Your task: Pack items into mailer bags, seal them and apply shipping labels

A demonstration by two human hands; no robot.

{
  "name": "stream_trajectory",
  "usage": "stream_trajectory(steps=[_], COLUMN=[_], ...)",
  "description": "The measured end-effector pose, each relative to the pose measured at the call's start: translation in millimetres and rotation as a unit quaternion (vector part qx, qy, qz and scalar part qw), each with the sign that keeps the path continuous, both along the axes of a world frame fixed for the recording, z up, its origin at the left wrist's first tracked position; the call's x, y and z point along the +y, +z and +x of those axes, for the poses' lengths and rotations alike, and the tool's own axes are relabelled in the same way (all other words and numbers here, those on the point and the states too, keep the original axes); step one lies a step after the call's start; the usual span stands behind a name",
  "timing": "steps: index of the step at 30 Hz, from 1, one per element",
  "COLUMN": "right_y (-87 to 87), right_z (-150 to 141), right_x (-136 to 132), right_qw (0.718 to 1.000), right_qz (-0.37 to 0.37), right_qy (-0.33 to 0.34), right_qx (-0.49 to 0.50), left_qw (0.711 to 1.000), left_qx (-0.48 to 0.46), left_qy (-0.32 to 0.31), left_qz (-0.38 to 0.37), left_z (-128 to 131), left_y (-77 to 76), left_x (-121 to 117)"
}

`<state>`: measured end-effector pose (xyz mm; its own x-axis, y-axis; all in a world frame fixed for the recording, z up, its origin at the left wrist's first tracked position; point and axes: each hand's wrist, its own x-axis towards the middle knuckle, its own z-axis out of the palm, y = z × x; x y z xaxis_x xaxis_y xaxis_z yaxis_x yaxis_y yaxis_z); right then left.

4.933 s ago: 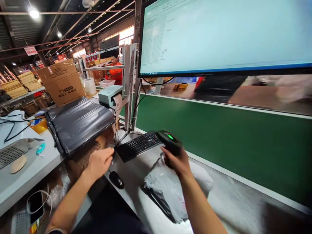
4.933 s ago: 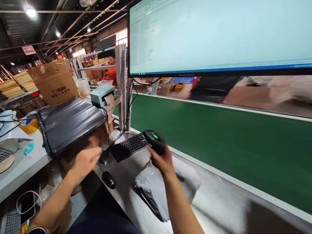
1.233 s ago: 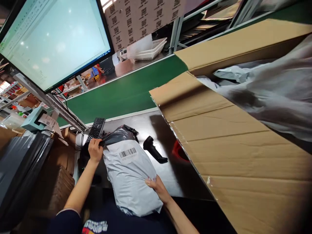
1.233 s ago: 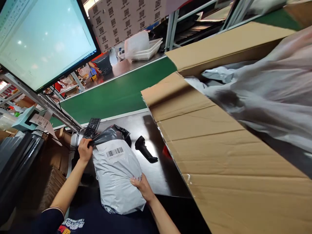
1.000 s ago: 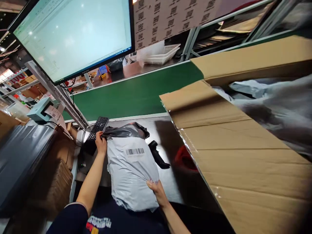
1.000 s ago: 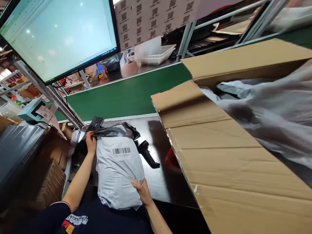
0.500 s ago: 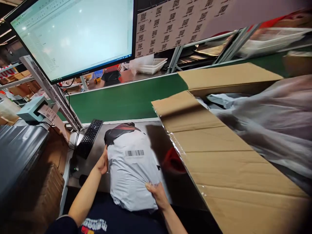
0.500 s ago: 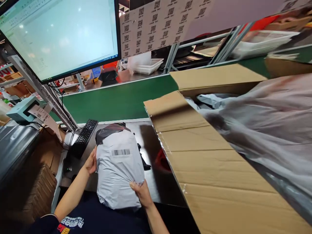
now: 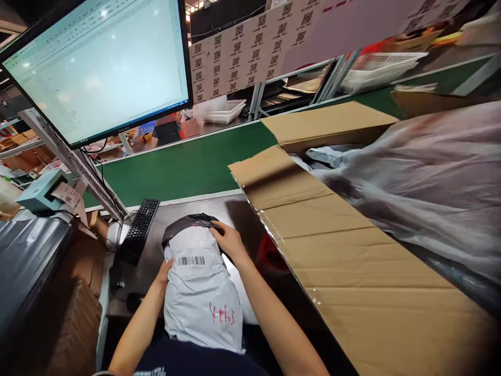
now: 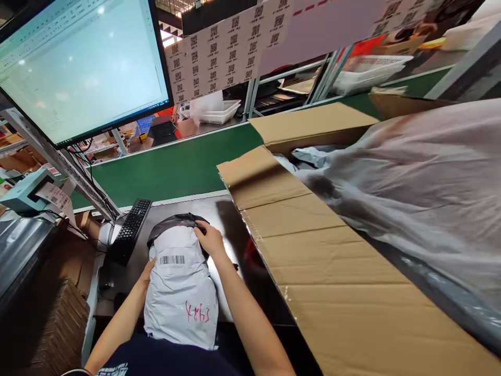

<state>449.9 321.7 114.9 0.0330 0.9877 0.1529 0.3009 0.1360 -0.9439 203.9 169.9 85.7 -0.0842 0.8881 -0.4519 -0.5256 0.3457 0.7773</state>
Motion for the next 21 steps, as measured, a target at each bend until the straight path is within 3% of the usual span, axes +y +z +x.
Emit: stream_trajectory(steps=[4,7,9,16,21], right_y=[-39.8,-68.7,-78.7,-76.8,-91.9], right_z=[-16.5,-13.0,-10.2,-19.2,-4.0], right_x=[-22.0,-55.4,-70.9,-87.5,-137.3], right_qw=[0.994,0.983,0.979,0.992,0.988], right_qz=[0.075,0.156,0.176,0.001,-0.095], right_qy=[-0.073,-0.095,-0.096,-0.081,-0.073], right_qx=[-0.035,-0.027,-0.018,0.099,0.093], left_qw=[0.998,0.994,0.989,0.960,0.944], left_qx=[-0.004,0.056,0.124,0.259,0.290], left_qy=[0.063,0.093,0.085,0.056,0.032], left_qz=[0.007,0.019,0.008,-0.095,-0.154], left_z=[-1.1,-3.3,-5.9,-22.9,-26.8], left_y=[-12.1,-23.6,-30.8,-46.8,-50.6], left_x=[-1.8,-5.4,-6.0,0.6,-13.2])
